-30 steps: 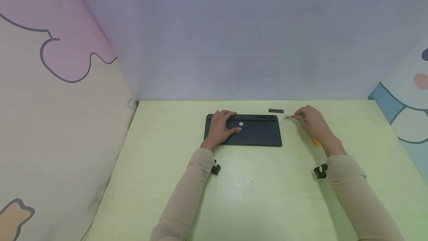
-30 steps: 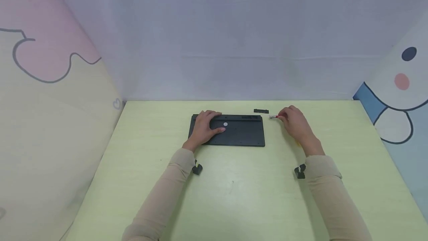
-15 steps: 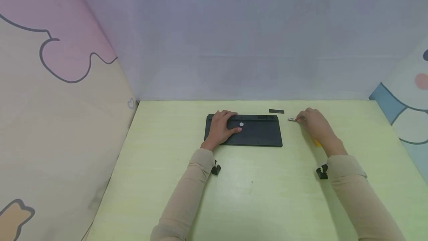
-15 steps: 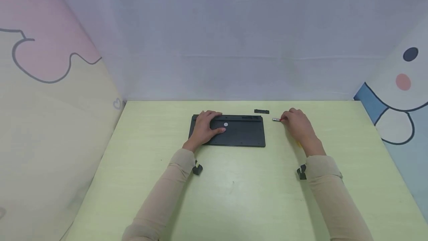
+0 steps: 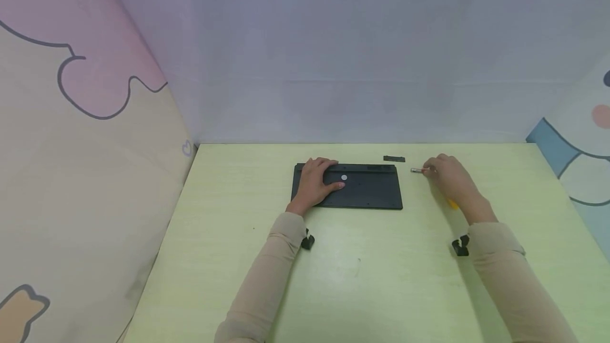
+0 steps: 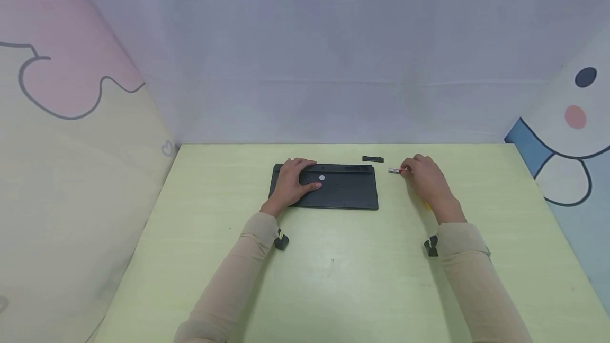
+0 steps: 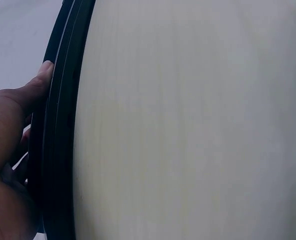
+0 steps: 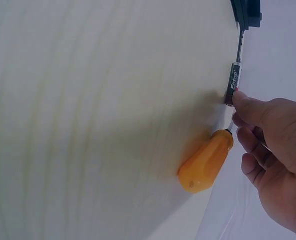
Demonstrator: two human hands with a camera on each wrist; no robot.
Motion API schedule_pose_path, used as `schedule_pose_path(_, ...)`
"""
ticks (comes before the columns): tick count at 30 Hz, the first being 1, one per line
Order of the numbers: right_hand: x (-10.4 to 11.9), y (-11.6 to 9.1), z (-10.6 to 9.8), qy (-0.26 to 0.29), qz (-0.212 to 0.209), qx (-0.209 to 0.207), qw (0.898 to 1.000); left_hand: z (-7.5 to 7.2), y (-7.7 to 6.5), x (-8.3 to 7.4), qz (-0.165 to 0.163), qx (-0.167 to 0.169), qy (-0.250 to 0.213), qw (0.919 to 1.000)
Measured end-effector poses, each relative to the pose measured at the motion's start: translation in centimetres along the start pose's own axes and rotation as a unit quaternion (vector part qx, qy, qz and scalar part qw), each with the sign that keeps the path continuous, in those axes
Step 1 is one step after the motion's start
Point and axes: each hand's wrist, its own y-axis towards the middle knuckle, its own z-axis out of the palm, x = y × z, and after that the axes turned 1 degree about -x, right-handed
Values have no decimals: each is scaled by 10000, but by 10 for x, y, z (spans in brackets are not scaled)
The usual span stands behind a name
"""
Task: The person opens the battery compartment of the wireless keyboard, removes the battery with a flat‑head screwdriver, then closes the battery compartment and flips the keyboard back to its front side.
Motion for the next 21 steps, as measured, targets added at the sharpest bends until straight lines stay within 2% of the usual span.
schedule_pose_path(5, 2, 0, -2, 24, -71, -39, 10000, 1, 0, 1, 43, -50, -18, 10000)
schedule_pose_path(16, 14, 11, -2, 137, -455, -449, 9979, 0, 1, 0, 70, -69, -21, 9999)
schedule_pose_path(21, 17, 16, 0, 248, -451, -456, 9976, 1, 0, 0, 42, -48, -14, 10000)
